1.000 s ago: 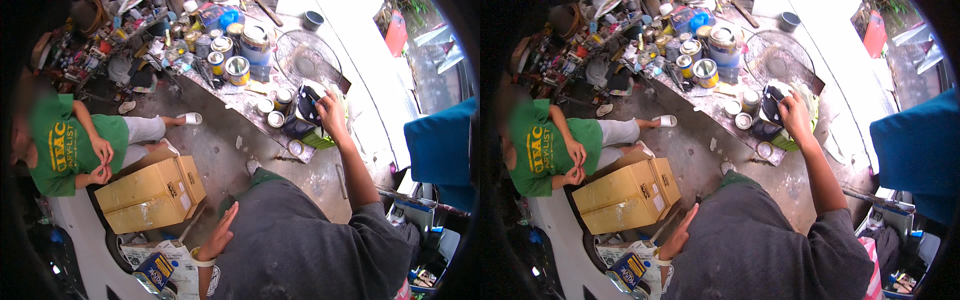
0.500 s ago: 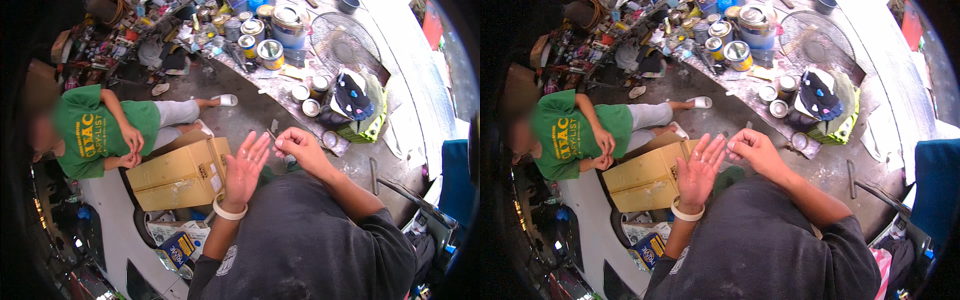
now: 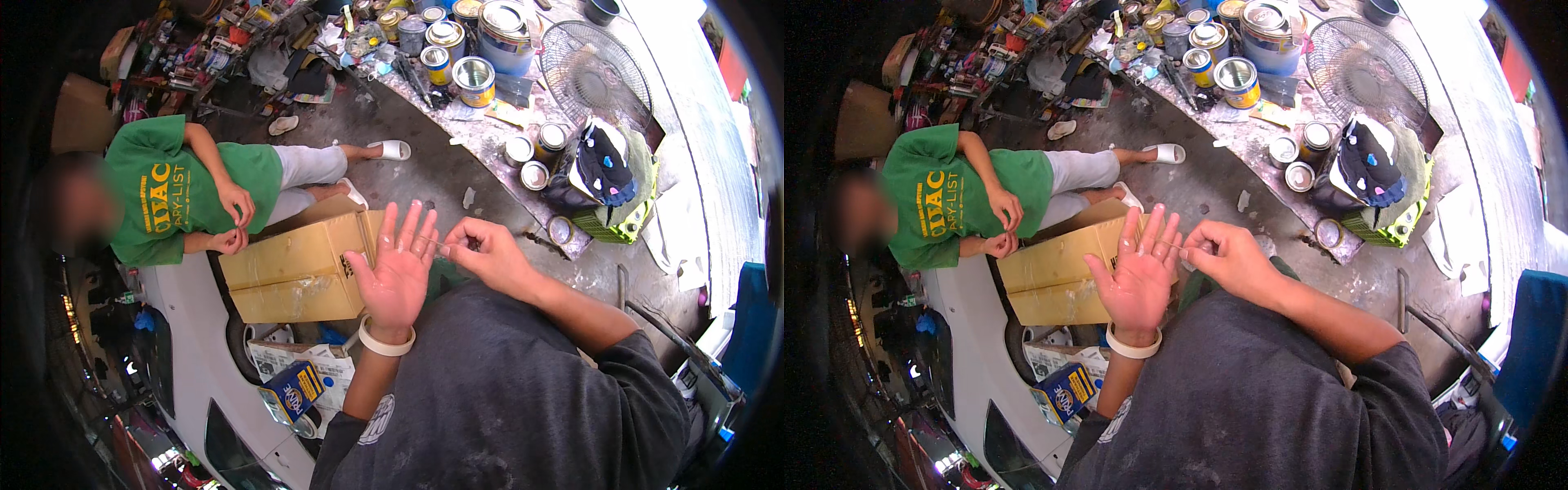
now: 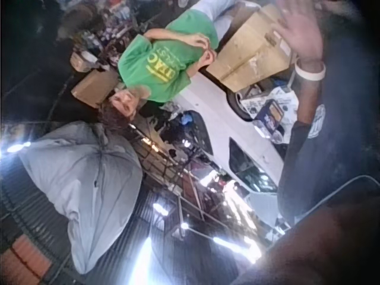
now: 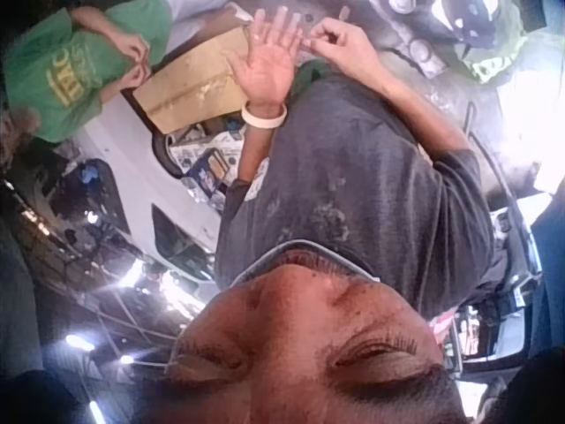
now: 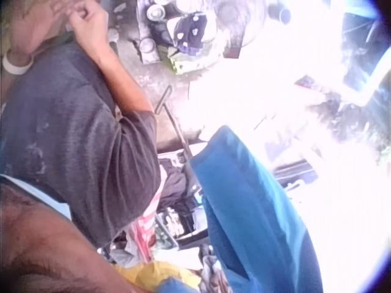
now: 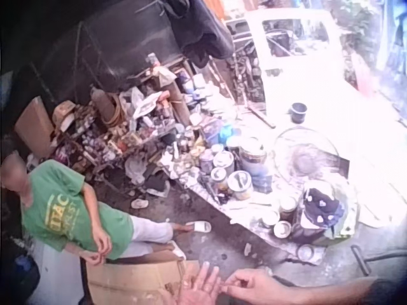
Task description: The person prepares masking tape and liquid for car painting, then applies the masking tape around a car wheel well using a toothpick-like tool to tuck the edges.
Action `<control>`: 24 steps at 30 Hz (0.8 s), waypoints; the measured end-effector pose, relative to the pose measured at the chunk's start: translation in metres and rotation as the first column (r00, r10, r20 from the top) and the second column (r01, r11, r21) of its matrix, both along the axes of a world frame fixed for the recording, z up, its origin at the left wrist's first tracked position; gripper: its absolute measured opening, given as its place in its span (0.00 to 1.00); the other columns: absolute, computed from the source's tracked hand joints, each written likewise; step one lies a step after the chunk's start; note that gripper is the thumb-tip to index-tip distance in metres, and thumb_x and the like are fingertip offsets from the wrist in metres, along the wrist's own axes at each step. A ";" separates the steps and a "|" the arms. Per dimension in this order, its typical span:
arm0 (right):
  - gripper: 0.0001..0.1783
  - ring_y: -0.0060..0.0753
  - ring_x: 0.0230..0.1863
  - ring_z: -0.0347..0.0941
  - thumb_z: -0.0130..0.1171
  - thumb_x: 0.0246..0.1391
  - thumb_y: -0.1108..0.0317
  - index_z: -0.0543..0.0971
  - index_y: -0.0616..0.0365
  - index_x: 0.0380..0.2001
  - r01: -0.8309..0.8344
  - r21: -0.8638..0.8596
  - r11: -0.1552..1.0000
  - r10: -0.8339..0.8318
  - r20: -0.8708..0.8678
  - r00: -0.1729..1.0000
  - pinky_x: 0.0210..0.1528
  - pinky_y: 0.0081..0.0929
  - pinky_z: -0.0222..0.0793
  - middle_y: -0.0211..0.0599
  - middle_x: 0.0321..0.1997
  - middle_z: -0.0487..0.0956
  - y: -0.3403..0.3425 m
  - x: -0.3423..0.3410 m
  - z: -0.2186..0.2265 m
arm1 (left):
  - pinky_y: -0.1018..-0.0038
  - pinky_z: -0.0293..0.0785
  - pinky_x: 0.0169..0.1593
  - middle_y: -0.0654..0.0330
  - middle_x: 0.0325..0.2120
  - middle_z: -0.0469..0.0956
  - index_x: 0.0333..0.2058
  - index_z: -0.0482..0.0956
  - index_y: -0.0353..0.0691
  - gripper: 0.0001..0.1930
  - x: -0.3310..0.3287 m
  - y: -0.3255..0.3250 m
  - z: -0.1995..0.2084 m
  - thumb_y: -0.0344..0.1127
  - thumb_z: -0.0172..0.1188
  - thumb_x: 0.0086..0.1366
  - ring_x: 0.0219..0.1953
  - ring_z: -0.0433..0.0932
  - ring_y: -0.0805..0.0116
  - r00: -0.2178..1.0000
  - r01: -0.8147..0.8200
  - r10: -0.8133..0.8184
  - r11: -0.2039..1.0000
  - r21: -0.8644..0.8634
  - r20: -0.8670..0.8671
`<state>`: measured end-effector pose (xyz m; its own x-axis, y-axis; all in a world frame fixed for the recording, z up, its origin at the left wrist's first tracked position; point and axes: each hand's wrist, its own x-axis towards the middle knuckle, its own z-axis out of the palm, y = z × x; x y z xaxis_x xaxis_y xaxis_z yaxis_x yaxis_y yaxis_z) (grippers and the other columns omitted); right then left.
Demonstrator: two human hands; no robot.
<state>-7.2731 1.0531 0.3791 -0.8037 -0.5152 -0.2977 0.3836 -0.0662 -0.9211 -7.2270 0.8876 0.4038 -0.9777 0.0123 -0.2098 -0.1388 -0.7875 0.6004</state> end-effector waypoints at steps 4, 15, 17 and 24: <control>0.07 0.10 0.27 0.62 0.61 0.56 0.68 0.76 0.60 0.30 -0.063 0.042 0.997 0.064 -0.025 0.998 0.27 0.15 0.58 0.20 0.25 0.71 -0.004 0.000 0.001 | 0.56 0.34 0.71 0.46 0.70 0.40 0.70 0.42 0.45 0.48 0.002 -0.004 -0.001 0.76 0.29 0.62 0.71 0.42 0.44 0.989 -0.109 0.086 0.975 -0.195 -0.121; 0.07 0.10 0.25 0.61 0.60 0.55 0.68 0.76 0.61 0.29 -0.078 0.061 0.995 0.078 0.003 0.997 0.25 0.16 0.57 0.20 0.23 0.70 -0.012 0.002 -0.002 | 0.53 0.39 0.70 0.48 0.70 0.40 0.70 0.37 0.41 0.52 0.010 -0.007 0.000 0.78 0.31 0.60 0.69 0.51 0.43 0.956 -0.196 -0.016 0.708 -0.679 -0.293; 0.09 0.12 0.25 0.62 0.59 0.55 0.67 0.77 0.63 0.29 -0.082 0.066 0.994 0.080 0.020 0.997 0.26 0.18 0.59 0.22 0.22 0.71 -0.012 0.002 -0.002 | 0.53 0.39 0.70 0.48 0.70 0.40 0.70 0.37 0.41 0.53 0.012 -0.008 0.000 0.78 0.31 0.60 0.69 0.51 0.43 0.954 -0.188 -0.040 0.693 -0.696 -0.297; 0.08 0.11 0.25 0.62 0.60 0.56 0.67 0.76 0.62 0.30 -0.087 0.059 0.994 0.088 -0.018 0.996 0.25 0.17 0.58 0.21 0.23 0.71 -0.010 0.002 -0.004 | 0.53 0.40 0.70 0.48 0.70 0.40 0.70 0.38 0.41 0.52 0.014 -0.002 0.002 0.77 0.32 0.60 0.68 0.53 0.44 0.962 -0.150 -0.060 0.701 -0.697 -0.267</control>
